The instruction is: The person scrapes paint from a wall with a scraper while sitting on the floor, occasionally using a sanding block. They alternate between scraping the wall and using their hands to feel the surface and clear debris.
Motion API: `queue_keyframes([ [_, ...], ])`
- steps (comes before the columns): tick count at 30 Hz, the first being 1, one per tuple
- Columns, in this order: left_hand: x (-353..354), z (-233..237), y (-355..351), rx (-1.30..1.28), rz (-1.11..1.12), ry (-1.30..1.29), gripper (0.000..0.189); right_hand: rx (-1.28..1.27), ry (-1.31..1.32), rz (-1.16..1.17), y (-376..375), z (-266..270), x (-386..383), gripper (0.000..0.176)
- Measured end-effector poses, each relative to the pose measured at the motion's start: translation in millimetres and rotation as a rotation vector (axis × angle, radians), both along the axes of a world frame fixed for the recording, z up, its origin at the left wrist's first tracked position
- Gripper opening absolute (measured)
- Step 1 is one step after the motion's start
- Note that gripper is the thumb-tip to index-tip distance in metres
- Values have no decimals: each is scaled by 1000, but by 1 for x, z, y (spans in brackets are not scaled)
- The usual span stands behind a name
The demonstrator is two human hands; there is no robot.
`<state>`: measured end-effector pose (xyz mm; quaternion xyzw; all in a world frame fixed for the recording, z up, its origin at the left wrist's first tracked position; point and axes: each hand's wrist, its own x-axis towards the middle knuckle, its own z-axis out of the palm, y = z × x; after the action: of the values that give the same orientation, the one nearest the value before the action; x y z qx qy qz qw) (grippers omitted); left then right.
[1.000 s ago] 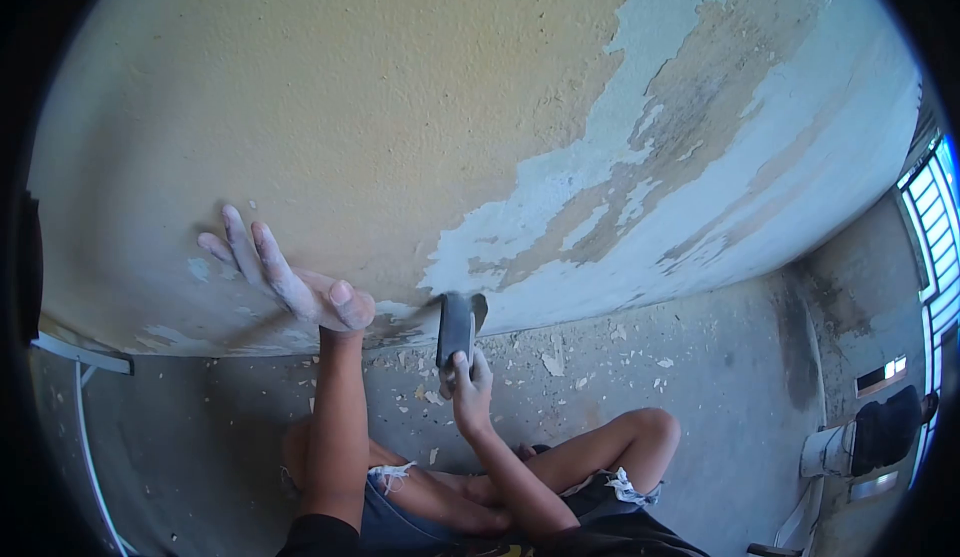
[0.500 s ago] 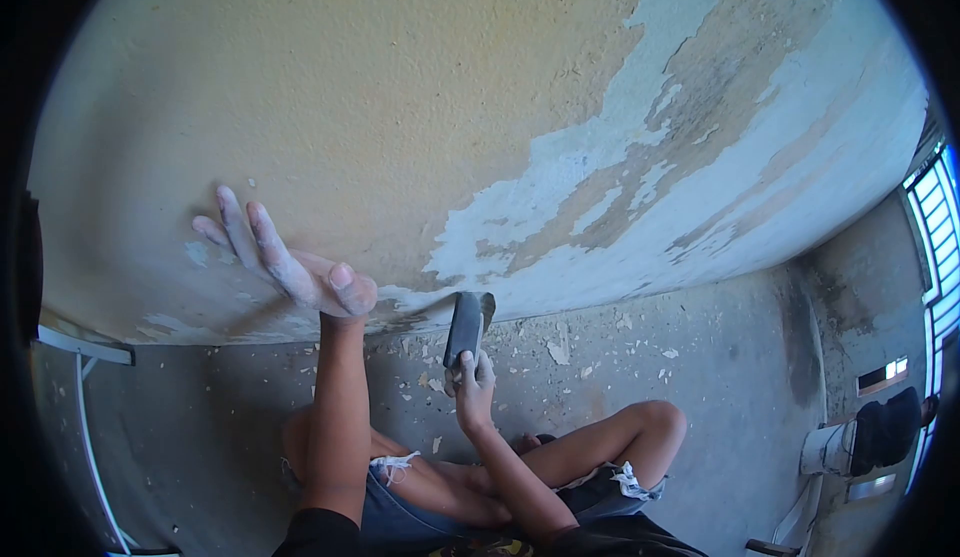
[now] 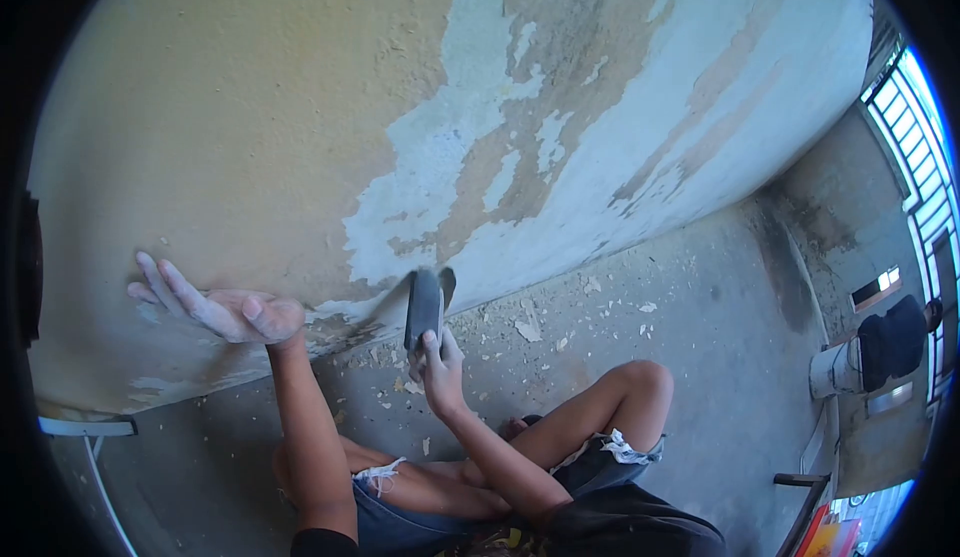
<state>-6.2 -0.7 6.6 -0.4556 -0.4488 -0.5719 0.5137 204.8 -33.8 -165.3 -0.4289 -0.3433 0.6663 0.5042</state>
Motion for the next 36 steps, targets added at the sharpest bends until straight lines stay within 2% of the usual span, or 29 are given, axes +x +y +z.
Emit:
queue_keyframes([
  [1, 1, -2, -3, -19, -14, 0, 75, -19, 0, -14, 10, 19, 1, 29],
  [3, 2, 2, 0, -3, 17, 8, 75, 217, 99, 12, 44, 51, 2, 28],
  [6, 4, 7, 1, 8, 40, 25, 75, 228, 187, 16, 55, 61, 7, 29],
  [10, 8, 8, 3, 15, 39, 39, 74, 0, -43, 96, 9, -21, 14, 27],
  [11, 8, 8, 1, 29, 49, 53, 74, 15, -29, 106, 2, -23, 12, 27],
  [14, 10, 6, 0, -4, 62, 6, 73, -16, 17, 57, 11, 5, 13, 28],
  [16, 9, 6, 0, -15, 60, 16, 72, 189, 79, 13, 39, 55, 8, 30],
  [17, 11, 5, -1, -6, 65, 19, 72, 212, 72, 41, 47, 77, 9, 28],
  [21, 10, 7, -2, 1, 51, -20, 72, 149, -14, 86, 33, 30, 10, 30],
  [23, 10, 10, -3, 1, 30, -4, 71, 63, -75, 124, 2, -21, 13, 31],
  [26, 10, 4, -5, -32, 6, -56, 72, 48, -112, 154, 6, -19, 17, 30],
  [28, 12, 1, -9, -74, -17, -75, 71, 78, -55, 118, 17, 29, 23, 31],
  [29, 11, 3, -6, -55, -8, -63, 71, 162, -122, 89, 30, 63, 23, 30],
  [30, 10, 5, -5, -31, 2, -50, 71, 202, 19, 88, 46, 67, 24, 29],
  [32, 11, 6, -6, -13, 6, -60, 71, 267, 133, 79, 58, 76, 25, 29],
  [36, 9, 3, -6, -13, -31, -73, 71, 56, -48, 108, 19, -4, 24, 31],
])
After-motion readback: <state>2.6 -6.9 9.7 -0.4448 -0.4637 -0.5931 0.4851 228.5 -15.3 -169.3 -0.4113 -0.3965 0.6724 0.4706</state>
